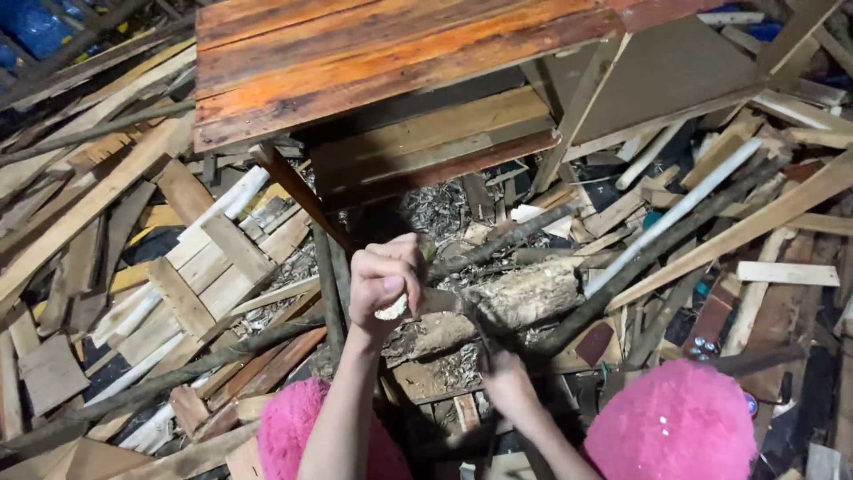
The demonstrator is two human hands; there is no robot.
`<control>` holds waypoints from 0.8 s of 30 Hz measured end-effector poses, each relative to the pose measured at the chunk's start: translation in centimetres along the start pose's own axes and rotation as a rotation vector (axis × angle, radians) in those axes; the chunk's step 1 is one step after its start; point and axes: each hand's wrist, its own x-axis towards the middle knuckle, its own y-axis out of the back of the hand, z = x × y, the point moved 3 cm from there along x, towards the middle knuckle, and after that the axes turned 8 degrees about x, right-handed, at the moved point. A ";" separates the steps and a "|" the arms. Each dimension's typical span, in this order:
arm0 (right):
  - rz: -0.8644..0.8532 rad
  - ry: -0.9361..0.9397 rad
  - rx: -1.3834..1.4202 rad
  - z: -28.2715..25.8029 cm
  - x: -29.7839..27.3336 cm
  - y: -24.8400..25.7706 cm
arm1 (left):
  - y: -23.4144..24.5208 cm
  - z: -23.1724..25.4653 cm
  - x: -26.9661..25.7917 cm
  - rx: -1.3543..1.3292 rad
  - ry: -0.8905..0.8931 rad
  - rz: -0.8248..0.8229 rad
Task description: Shaving a wooden stick with a hand tool in a cluttered workshop
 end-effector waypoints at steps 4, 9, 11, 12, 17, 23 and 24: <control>-0.043 -0.350 0.293 5.9 2.4 -4.1 | 0.3 0.7 0.1 -0.025 0.002 0.001; -0.091 -0.591 0.771 -13.0 2.5 14.0 | 0.1 0.8 -0.1 0.000 -0.001 -0.021; -0.160 -0.615 0.622 -11.4 2.2 11.4 | 0.2 0.7 -0.3 -0.002 0.015 -0.023; -0.221 -0.632 0.464 -10.3 2.1 10.4 | 0.0 0.6 -0.3 -0.008 0.022 -0.022; -0.225 -0.544 0.468 -4.4 3.0 5.1 | 1.0 -0.1 -0.6 0.089 0.003 0.097; -0.163 -0.560 0.487 -10.4 4.3 11.8 | 1.6 -0.9 -0.9 0.416 -0.048 0.432; -0.110 -0.518 0.505 -11.5 4.2 12.7 | 1.6 -0.6 -1.0 0.418 0.001 0.530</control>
